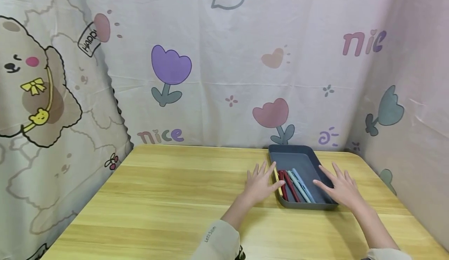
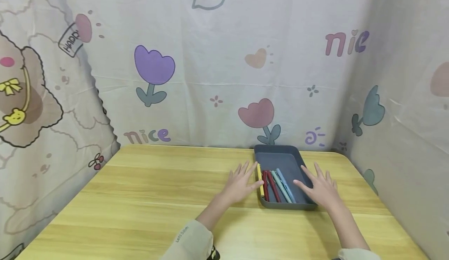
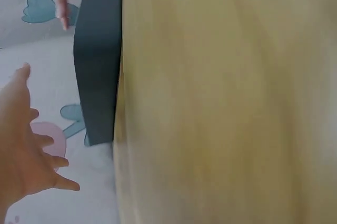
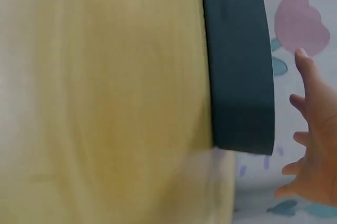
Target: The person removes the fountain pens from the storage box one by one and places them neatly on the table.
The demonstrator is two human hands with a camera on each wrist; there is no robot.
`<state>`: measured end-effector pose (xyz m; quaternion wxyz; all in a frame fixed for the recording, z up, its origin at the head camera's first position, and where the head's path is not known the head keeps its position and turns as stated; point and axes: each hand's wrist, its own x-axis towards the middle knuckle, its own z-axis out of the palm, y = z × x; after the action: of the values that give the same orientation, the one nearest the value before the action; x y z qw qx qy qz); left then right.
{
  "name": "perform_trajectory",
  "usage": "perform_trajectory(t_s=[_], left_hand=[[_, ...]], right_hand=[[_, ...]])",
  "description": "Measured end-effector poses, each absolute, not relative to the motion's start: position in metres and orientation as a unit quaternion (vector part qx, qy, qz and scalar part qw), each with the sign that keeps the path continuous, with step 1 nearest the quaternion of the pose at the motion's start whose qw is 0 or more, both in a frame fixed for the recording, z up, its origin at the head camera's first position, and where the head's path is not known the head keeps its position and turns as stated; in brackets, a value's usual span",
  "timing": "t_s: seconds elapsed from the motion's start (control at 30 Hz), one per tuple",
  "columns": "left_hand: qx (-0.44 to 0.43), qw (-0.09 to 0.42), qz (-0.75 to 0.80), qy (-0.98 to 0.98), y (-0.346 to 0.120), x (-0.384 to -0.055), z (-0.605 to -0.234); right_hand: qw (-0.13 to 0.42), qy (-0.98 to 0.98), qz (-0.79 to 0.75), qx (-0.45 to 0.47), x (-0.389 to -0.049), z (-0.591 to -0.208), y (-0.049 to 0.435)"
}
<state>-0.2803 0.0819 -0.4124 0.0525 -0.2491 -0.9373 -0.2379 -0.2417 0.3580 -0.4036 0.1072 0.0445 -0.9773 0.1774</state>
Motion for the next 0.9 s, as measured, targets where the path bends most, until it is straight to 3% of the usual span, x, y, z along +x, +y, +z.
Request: perform_trajectory(t_s=[0.37,0.9], left_hand=[[-0.253,0.001,-0.304,-0.918,0.099,-0.278,-0.437],[-0.237,0.015,-0.392,-0.889,0.111,-0.274,-0.460]], right_hand=[[0.091,-0.970,0.222,0.045,-0.232,-0.429,0.378],[0.080,-0.947,0.306,0.055,-0.231,-0.441,0.378]])
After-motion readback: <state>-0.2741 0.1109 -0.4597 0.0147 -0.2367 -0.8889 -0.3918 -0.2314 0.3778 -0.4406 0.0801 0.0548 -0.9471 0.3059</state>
